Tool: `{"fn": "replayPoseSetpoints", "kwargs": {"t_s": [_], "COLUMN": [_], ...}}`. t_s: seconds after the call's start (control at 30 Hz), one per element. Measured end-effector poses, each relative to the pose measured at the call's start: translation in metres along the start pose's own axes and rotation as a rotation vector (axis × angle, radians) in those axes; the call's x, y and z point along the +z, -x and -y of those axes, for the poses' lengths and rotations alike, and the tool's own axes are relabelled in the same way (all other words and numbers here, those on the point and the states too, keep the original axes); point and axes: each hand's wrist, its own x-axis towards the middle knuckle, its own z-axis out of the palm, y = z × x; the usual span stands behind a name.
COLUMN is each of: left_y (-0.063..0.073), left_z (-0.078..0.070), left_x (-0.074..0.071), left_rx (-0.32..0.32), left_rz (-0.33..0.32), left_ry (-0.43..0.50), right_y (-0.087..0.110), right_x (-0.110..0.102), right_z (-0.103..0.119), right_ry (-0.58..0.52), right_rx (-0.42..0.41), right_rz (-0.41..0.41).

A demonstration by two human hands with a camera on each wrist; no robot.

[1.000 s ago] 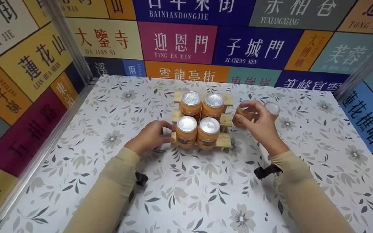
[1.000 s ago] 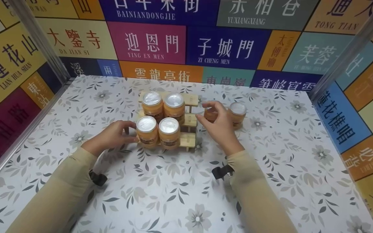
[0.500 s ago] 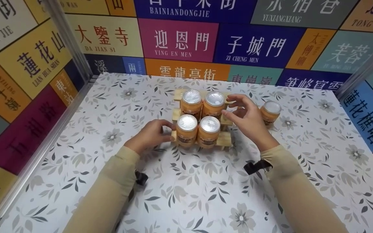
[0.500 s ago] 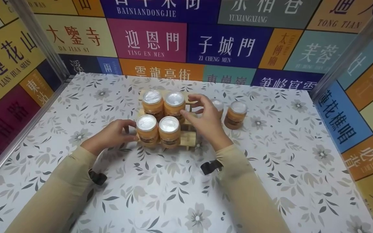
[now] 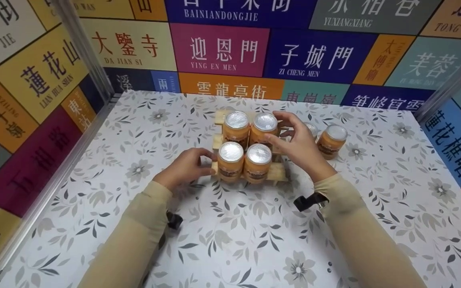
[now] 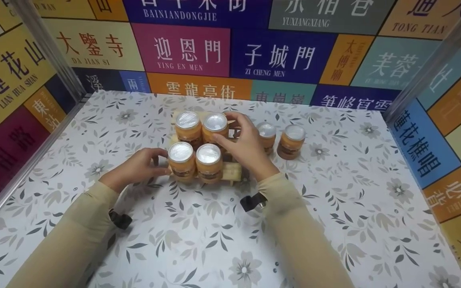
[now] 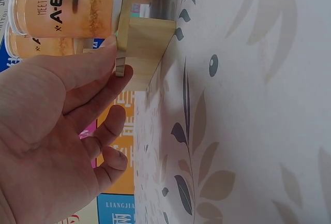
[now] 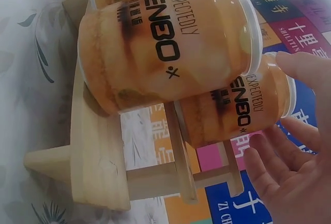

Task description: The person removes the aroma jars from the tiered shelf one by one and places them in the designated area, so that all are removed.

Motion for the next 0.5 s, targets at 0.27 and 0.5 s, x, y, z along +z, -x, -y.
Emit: {"fn": "replayPoseSetpoints", "kwargs": {"t_s": [0.27, 0.5], "left_y": [-0.0008, -0.0011], "left_z": [-0.0009, 0.0007], "left_x": [0.0, -0.0006], "left_rx": [-0.024, -0.031], "left_rz": [0.004, 0.004], "left_ry": [0.025, 0.029], "right_y": [-0.0044, -0.0086], "right_x": [0.0044, 0.0052], "right_z": [-0.005, -0.0064], "right_ry": [-0.027, -0.034], "right_rx": [0.023, 0.025], "right_rz": [-0.009, -0.005]}}
